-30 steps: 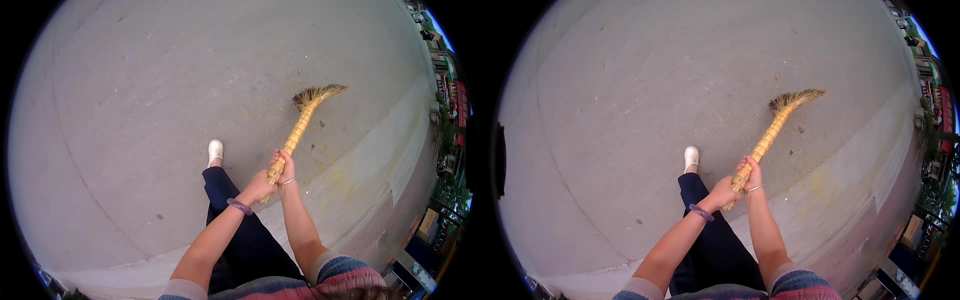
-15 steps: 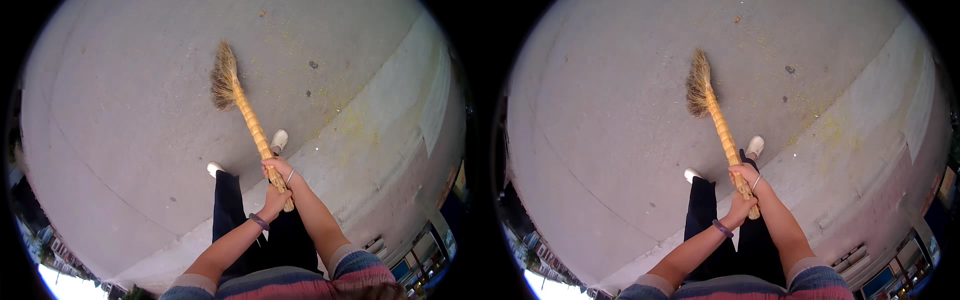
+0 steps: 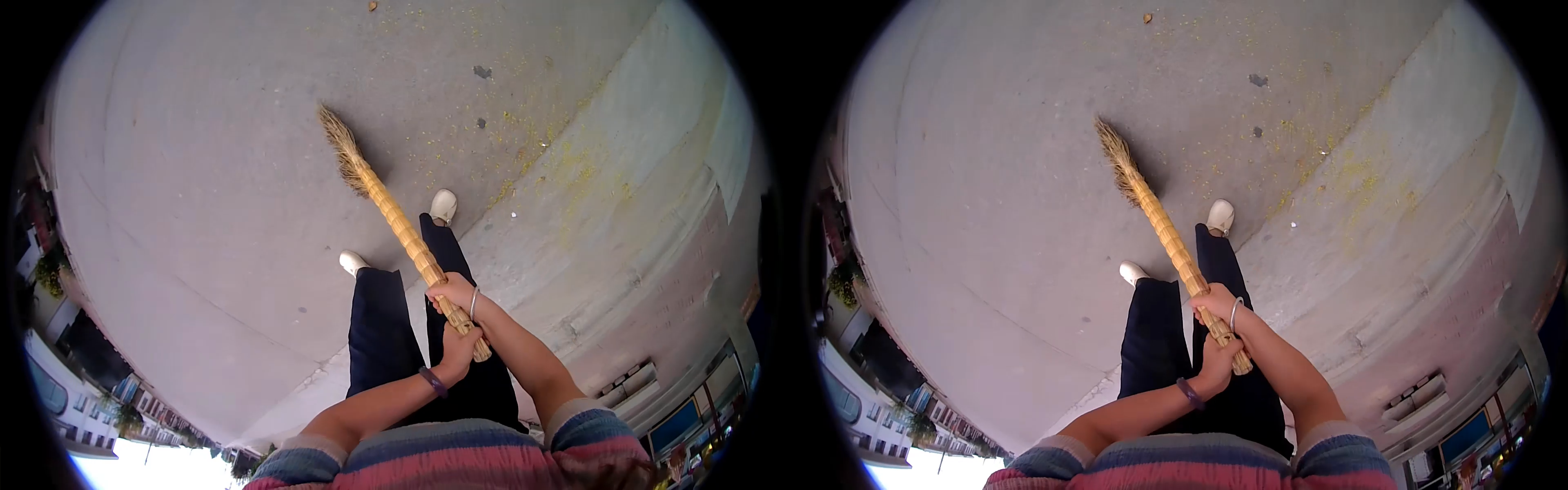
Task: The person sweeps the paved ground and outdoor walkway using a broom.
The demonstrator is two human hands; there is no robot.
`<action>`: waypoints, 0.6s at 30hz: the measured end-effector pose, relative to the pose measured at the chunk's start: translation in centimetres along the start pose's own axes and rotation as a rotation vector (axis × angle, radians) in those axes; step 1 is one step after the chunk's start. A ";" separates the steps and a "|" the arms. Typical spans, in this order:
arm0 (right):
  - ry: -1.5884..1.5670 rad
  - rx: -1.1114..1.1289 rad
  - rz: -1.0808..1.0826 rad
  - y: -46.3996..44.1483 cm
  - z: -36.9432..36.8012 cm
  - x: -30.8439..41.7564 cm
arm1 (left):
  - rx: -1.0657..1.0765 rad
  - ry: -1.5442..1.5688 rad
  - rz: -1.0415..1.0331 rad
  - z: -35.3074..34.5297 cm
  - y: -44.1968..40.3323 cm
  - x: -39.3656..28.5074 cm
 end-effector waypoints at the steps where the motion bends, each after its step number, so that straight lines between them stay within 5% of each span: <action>1: -0.050 -0.034 0.007 0.2 1.0 0.1 | 0.045 0.000 0.052 -0.2 -1.0 0.4; 8: -0.531 -0.239 0.453 4.4 6.5 8.0 | 0.312 -0.429 0.089 -3.6 -8.5 -6.7; 11: -0.518 -0.127 0.537 5.0 4.0 12.6 | 0.255 -0.307 -0.045 -3.5 -9.3 -10.7; 18: 0.045 0.215 0.184 -3.6 -12.0 23.6 | -0.211 0.072 -0.383 2.0 -11.5 -20.3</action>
Point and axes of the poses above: each hand's wrist, its own y-axis away from the middle knuckle, its own z-axis out of the back of the hand, x = y × z, the point moved 1 cm from there along -y, towards the middle knuckle, and after that the axes turned 14 degrees about -z, right-handed, at the moved point
